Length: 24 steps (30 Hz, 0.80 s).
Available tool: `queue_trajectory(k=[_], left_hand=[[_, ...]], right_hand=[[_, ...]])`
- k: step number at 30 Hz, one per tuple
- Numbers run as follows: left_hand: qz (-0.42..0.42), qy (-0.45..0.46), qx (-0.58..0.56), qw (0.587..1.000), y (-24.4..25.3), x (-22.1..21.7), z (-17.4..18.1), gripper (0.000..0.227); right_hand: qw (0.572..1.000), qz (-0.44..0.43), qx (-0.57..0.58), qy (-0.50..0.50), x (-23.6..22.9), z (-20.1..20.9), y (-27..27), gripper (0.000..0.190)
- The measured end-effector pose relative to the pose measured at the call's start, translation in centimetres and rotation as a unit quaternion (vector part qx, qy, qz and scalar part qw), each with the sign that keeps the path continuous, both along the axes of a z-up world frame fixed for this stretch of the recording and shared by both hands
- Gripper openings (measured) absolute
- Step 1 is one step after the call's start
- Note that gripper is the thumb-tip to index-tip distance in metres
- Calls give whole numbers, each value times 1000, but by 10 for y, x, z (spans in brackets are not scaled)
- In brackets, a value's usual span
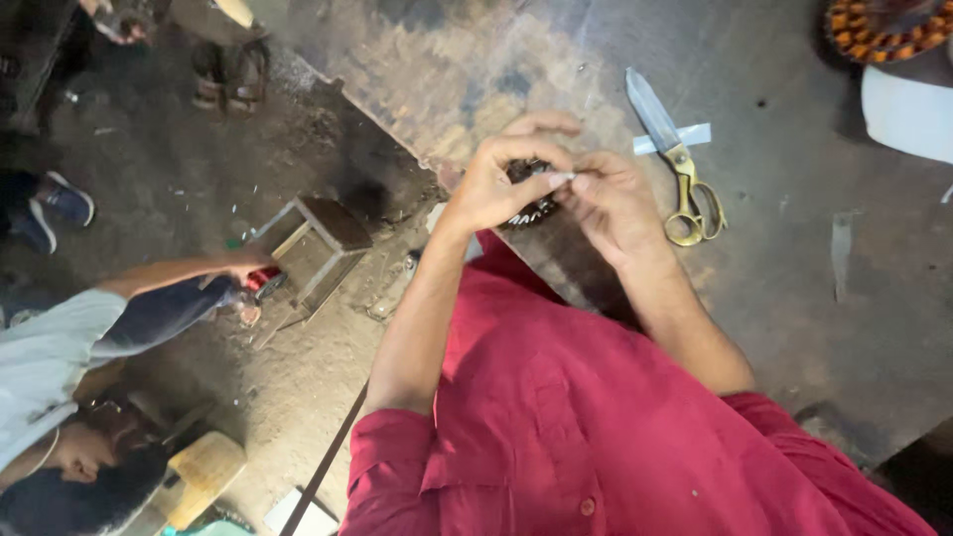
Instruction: The person cuts small rectangular pieces from a white sheet using scissors and inserts them into the slots of a circular metal stator. The person repeats this process, cutting and inserting multiple pieces into the stator's slots.
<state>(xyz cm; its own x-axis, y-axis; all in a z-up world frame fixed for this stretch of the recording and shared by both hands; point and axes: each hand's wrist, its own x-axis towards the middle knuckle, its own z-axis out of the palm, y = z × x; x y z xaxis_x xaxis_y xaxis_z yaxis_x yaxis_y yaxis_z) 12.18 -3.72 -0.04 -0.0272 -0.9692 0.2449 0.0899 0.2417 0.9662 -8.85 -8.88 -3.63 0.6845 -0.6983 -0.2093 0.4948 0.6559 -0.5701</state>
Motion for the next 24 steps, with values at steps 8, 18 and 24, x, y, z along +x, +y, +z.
queue_trajectory(k=[8, 18, 24], left_hand=[[168, 129, 102, 972, 53, -6, -60, 34], [276, 187, 95, 938, 45, -47, -66, 32], [284, 179, 114, 935, 43, -49, -63, 30]], right_hand=[[885, -158, -329, 290, -11, 18, 9, 18], [876, -87, -380, 284, 27, 13, 18, 9], [822, -94, -400, 394, 37, 16, 15, 7]])
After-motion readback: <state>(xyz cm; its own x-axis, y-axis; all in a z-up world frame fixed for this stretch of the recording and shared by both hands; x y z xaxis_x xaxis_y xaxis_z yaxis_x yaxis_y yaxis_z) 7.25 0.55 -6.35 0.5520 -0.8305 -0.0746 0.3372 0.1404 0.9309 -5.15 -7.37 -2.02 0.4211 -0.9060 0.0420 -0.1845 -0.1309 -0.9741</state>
